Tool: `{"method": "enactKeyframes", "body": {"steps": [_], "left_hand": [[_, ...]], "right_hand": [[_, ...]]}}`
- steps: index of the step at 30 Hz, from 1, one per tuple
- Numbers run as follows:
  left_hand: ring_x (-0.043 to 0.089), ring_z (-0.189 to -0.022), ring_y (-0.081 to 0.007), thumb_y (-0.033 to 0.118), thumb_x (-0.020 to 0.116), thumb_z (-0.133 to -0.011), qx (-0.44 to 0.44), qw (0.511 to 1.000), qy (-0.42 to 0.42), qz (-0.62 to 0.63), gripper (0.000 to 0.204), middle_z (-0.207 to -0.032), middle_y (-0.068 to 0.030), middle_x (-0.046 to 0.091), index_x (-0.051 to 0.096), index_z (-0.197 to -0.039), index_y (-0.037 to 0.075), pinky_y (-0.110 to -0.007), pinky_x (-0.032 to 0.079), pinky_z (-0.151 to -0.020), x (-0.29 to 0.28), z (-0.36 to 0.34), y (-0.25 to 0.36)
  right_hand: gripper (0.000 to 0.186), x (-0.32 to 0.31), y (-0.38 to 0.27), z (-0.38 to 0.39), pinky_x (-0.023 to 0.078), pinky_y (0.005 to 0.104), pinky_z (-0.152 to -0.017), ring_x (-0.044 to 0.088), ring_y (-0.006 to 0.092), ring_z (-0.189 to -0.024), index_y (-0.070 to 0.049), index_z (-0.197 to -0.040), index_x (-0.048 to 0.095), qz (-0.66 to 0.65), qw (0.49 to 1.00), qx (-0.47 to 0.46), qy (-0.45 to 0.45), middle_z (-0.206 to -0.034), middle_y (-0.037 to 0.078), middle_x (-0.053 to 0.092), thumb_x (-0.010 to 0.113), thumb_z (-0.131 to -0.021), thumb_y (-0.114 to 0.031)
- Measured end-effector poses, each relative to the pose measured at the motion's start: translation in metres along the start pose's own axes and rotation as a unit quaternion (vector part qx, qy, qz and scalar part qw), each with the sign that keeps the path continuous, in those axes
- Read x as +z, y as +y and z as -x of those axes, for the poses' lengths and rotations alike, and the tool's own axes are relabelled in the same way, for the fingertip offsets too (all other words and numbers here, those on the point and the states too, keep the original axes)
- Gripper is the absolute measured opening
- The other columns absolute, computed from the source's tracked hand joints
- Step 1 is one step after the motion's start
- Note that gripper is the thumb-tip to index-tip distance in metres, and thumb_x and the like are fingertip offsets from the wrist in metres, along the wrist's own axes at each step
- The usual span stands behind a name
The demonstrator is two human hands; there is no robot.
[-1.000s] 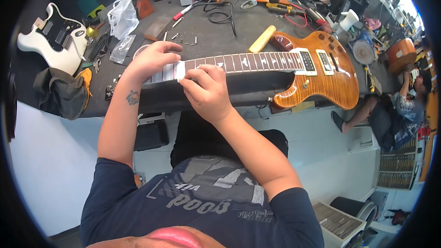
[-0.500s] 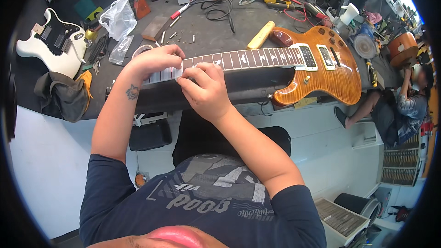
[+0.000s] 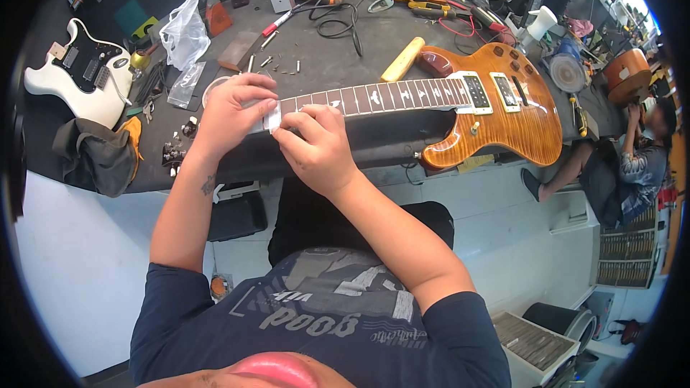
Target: The person applies strips of masking tape across the fretboard of an electric guitar by hand, walks over to adjust a knob on an audio mixer, and returns to apply more tape along the fretboard.
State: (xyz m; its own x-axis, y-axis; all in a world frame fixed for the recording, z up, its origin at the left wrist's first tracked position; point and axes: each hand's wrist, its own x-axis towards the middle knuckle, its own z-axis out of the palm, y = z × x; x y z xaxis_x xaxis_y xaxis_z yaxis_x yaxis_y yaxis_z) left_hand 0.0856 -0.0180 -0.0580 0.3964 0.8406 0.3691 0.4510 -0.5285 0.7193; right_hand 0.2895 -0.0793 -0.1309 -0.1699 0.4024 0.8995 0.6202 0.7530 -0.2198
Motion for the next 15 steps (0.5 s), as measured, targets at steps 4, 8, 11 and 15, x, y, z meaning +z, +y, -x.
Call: {"method": "enactKeyframes", "body": {"steps": [4,8,11,15], "left_hand": [[0.075,-0.106,-0.0209,0.014,0.083,-0.095,0.057,0.995,-0.011,-0.087,0.019,-0.131,-0.0141,0.082,0.088,-0.110,0.003,-0.036,0.058,-0.094,0.003,0.000,-0.006],[0.072,-0.076,-0.0204,0.022,0.077,-0.102,-0.118,0.988,-0.099,-0.007,0.025,-0.090,-0.0147,0.081,0.087,-0.103,-0.001,-0.039,0.058,-0.076,0.000,-0.016,-0.003],[0.063,-0.066,-0.0114,0.028,0.073,-0.106,-0.237,0.956,-0.173,-0.024,0.033,-0.076,-0.0056,0.075,0.086,-0.100,-0.002,-0.035,0.052,-0.065,-0.007,-0.030,0.013],[0.056,-0.064,-0.0054,0.035,0.073,-0.109,-0.267,0.934,-0.233,-0.044,0.039,-0.070,0.0030,0.068,0.085,-0.098,0.000,-0.032,0.047,-0.060,-0.012,-0.035,0.005]], "right_hand": [[0.026,-0.001,0.000,0.000,0.049,0.0438,-0.090,0.064,0.0263,-0.106,-0.014,-0.099,0.081,0.001,1.000,0.001,-0.002,-0.109,-0.003,0.072,0.089,-0.076,-0.007],[0.026,-0.001,-0.002,0.000,0.049,0.0439,-0.090,0.064,0.0263,-0.106,-0.014,-0.100,0.081,0.004,1.000,0.005,-0.005,-0.109,-0.003,0.072,0.089,-0.076,-0.007],[0.026,-0.001,-0.001,0.000,0.049,0.0438,-0.090,0.064,0.0262,-0.106,-0.014,-0.100,0.082,0.000,1.000,-0.002,-0.001,-0.109,-0.003,0.072,0.089,-0.076,-0.007],[0.026,0.000,-0.003,0.001,0.050,0.0431,-0.093,0.065,0.0271,-0.107,-0.014,-0.100,0.083,-0.007,1.000,0.003,-0.004,-0.107,-0.003,0.073,0.090,-0.076,-0.006]]}}
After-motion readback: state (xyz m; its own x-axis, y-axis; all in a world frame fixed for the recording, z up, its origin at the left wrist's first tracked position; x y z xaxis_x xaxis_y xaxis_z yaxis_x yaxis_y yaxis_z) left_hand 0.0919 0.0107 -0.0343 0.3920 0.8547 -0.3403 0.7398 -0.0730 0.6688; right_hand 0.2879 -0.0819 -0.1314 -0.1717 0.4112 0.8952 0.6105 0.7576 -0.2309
